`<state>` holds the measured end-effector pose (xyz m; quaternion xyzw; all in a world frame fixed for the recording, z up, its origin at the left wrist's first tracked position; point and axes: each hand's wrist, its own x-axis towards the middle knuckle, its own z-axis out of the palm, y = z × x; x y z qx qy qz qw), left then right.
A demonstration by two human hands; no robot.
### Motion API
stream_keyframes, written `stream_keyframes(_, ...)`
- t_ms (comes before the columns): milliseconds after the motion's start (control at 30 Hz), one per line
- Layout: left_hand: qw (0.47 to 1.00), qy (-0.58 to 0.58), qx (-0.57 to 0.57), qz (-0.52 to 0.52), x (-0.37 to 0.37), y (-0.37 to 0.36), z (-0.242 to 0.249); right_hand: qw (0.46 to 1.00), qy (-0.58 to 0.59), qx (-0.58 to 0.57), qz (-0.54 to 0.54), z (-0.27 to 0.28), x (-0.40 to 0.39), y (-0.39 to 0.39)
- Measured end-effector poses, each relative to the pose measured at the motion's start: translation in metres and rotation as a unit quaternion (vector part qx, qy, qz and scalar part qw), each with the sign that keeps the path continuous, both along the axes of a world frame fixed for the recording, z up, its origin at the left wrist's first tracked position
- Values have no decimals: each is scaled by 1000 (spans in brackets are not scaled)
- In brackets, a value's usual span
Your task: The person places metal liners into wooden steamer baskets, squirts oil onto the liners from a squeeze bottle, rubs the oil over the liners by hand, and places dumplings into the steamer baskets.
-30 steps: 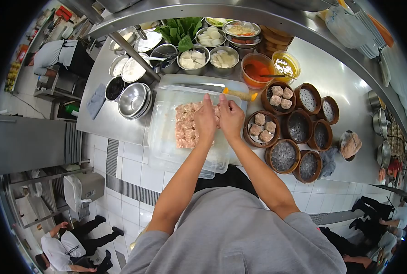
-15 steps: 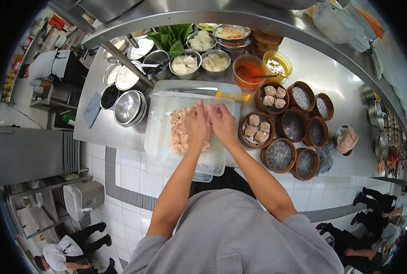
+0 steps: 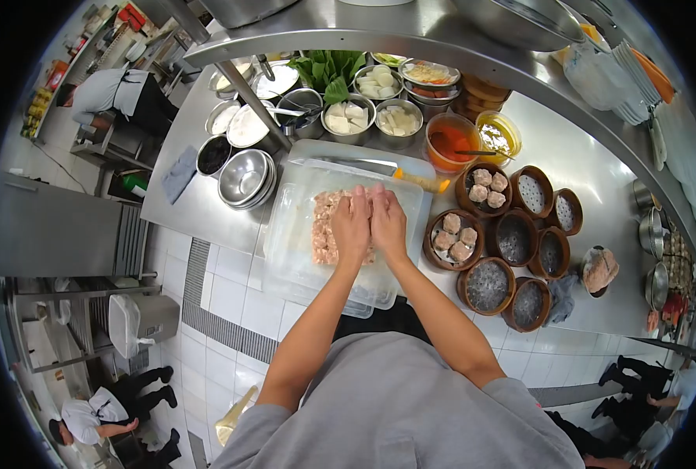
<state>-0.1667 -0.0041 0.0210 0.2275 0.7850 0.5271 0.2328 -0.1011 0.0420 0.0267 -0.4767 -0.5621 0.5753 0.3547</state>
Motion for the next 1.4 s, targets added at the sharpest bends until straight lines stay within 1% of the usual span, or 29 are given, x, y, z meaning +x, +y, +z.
stream_keyframes(33,1000,22,-19,8,2,1,5,1000,-1,-1,1,3,-3,-3)
stream_keyframes(67,1000,21,-20,7,2,2,3,999,-29,20,-36,6,-6,-5)
stream_keyframes(100,999,-12,30,13,1,4,0,995,-56,42,-72,6,-8,-6)
stream_keyframes(133,996,-46,78,20,0,5,-3,995,-57,41,-73,5,-9,-3)
stream_keyframes(233,997,-51,44,43,-2,6,-4,998,-35,39,-46,-3,-6,5)
stream_keyframes(333,994,-85,63,39,-1,11,-1,999,-20,38,-29,-7,-4,10)
stream_keyframes(400,994,-87,64,32,-1,14,-1,998,25,31,-38,-6,-3,13)
stream_keyframes(567,993,-102,57,22,1,19,1,999,27,12,-35,-5,2,19)
stream_keyframes(667,993,-95,54,45,0,22,-2,999,32,9,-30,-6,3,20)
stream_keyframes(733,988,-131,56,52,-1,21,-3,999,33,14,-29,-10,2,21)
stream_keyframes(767,988,-131,56,52,-2,21,-4,998,48,13,-34,-12,1,22)
stream_keyframes(833,969,-220,85,73,-5,21,-4,997,62,13,-38,-17,-1,23)
stream_keyframes(900,967,-232,73,70,-7,18,1,987,141,-52,-53,-15,-3,23)
stream_keyframes(933,965,-244,62,67,-8,16,5,987,142,-52,-52,-10,-2,18)
stream_keyframes(967,965,-243,64,69,-4,15,9,997,55,9,-52,-6,0,12)
stream_keyframes(1000,991,-104,69,50,2,13,12,996,-32,70,-55,-2,-1,8)
stream_keyframes(1033,997,35,70,29,7,10,13,996,-32,69,-55,-4,-2,6)
stream_keyframes(1067,997,33,67,29,8,8,12,972,-54,210,-95,-6,-2,4)
stream_keyframes(1100,995,60,52,68,6,9,8,924,-72,350,-134,-11,-3,5)
stream_keyframes(1133,990,87,37,107,2,10,4,924,-71,351,-135,-15,-2,6)
stream_keyframes(1167,990,88,37,106,-6,9,1,944,-69,287,-149,-19,-1,7)
stream_keyframes(1200,993,16,46,106,-17,6,-5,960,-66,221,-161,-23,2,8)
stream_keyframes(1233,991,-56,55,106,-26,5,-7,959,-65,222,-162,-22,7,16)
stream_keyframes(1267,991,-56,55,105,-31,5,-10,993,-7,15,-113,-21,16,27)
stream_keyframes(1300,968,-195,83,131,-35,5,-14,978,51,-193,-58,-21,24,33)
stream_keyframes(1333,925,-329,109,155,-38,3,-18,978,50,-195,-60,-22,29,33)
stream_keyframes(1367,925,-330,107,152,-44,-2,-20,950,128,-283,-16,-23,32,35)
stream_keyframes(1400,962,-258,34,78,-51,-10,-22,908,206,-365,28,-24,35,37)
